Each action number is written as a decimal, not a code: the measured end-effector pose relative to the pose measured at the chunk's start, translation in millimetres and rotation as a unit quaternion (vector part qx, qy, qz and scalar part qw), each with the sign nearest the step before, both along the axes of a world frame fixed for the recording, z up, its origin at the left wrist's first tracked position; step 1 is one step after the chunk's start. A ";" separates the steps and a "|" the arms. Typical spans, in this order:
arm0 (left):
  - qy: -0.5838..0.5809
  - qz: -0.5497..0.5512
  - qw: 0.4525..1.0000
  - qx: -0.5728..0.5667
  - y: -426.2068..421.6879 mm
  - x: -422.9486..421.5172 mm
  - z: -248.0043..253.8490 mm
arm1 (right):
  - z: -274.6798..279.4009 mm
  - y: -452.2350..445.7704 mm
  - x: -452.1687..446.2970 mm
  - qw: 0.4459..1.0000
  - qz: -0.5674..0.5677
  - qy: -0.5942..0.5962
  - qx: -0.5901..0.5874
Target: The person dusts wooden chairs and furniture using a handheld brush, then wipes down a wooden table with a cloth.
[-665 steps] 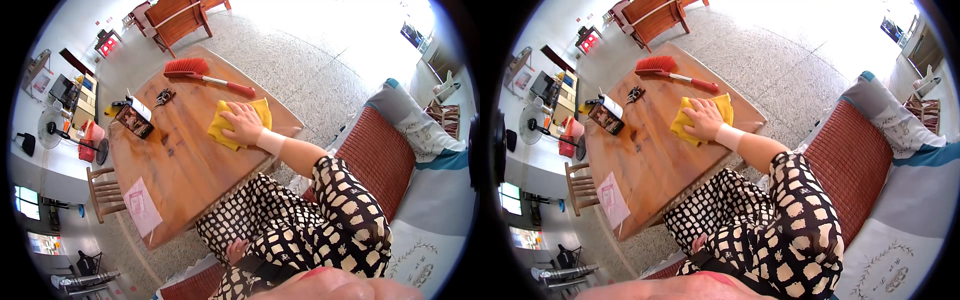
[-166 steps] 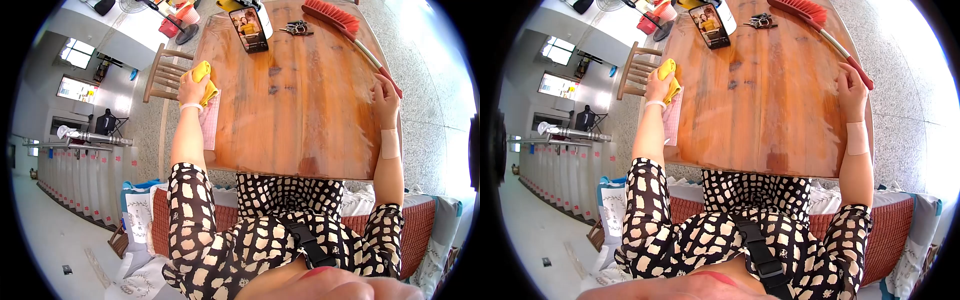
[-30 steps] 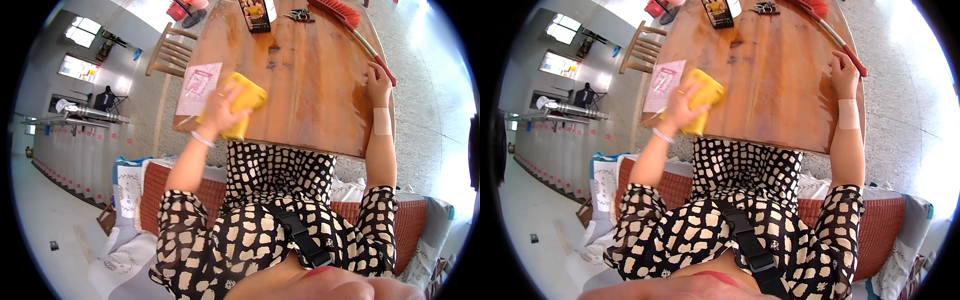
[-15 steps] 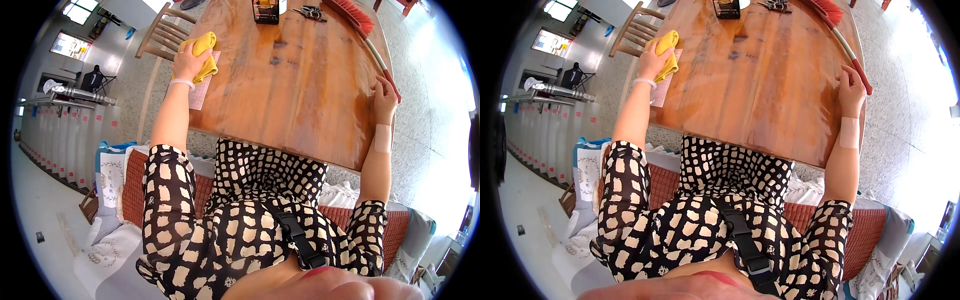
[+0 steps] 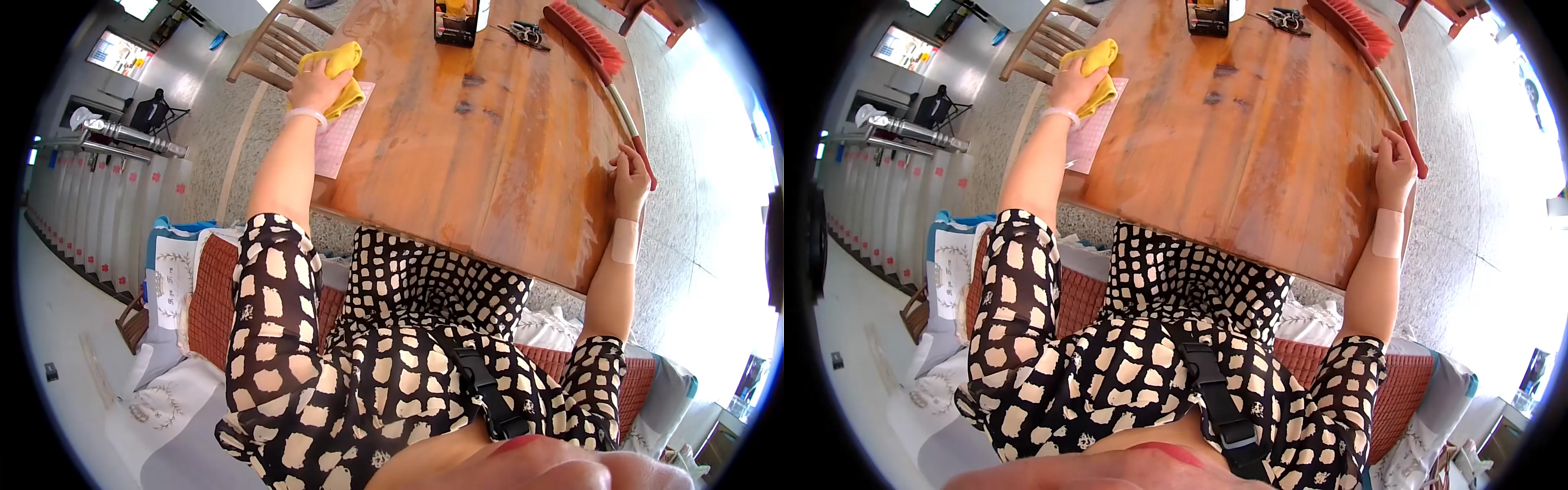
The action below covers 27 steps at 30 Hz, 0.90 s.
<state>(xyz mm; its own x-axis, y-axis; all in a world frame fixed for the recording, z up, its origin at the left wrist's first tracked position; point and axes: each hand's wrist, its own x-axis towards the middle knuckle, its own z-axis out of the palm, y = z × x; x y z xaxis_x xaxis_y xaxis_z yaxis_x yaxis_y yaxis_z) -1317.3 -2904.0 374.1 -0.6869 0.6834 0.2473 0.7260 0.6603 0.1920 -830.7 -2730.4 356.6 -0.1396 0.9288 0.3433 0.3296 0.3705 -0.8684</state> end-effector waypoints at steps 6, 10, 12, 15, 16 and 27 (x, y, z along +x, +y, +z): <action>0.073 -0.108 0.991 0.005 -34.7 29.4 -13.5 | 1.6 -0.7 1.3 1.000 -0.012 -0.017 0.006; 0.075 -0.163 0.984 0.007 -55.3 92.4 6.6 | -5.9 4.0 2.6 0.997 -0.035 -0.046 0.045; 0.080 -0.197 0.977 0.013 -57.3 125.9 8.3 | -6.0 2.0 1.2 0.996 -0.046 -0.055 0.050; 0.036 -0.233 0.972 0.009 -51.2 182.0 7.6 | -9.3 -0.5 -2.8 0.990 -0.056 -0.082 0.103; 0.028 -0.244 0.969 0.009 -48.2 199.6 7.8 | -6.2 -5.0 -5.8 0.981 -0.064 -0.115 0.142; -0.507 -0.381 0.763 0.126 -11.6 217.7 18.7 | 60.4 -138.0 -116.9 0.949 0.103 -0.129 0.270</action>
<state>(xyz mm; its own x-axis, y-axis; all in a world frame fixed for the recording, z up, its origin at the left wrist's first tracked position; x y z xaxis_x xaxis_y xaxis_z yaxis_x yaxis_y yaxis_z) -1099.6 -2915.6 392.8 -0.0390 0.9983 0.0423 0.2745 -0.0300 0.9611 -947.6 -2868.4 417.0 -0.4429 0.5712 0.6911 0.3770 0.8180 -0.4344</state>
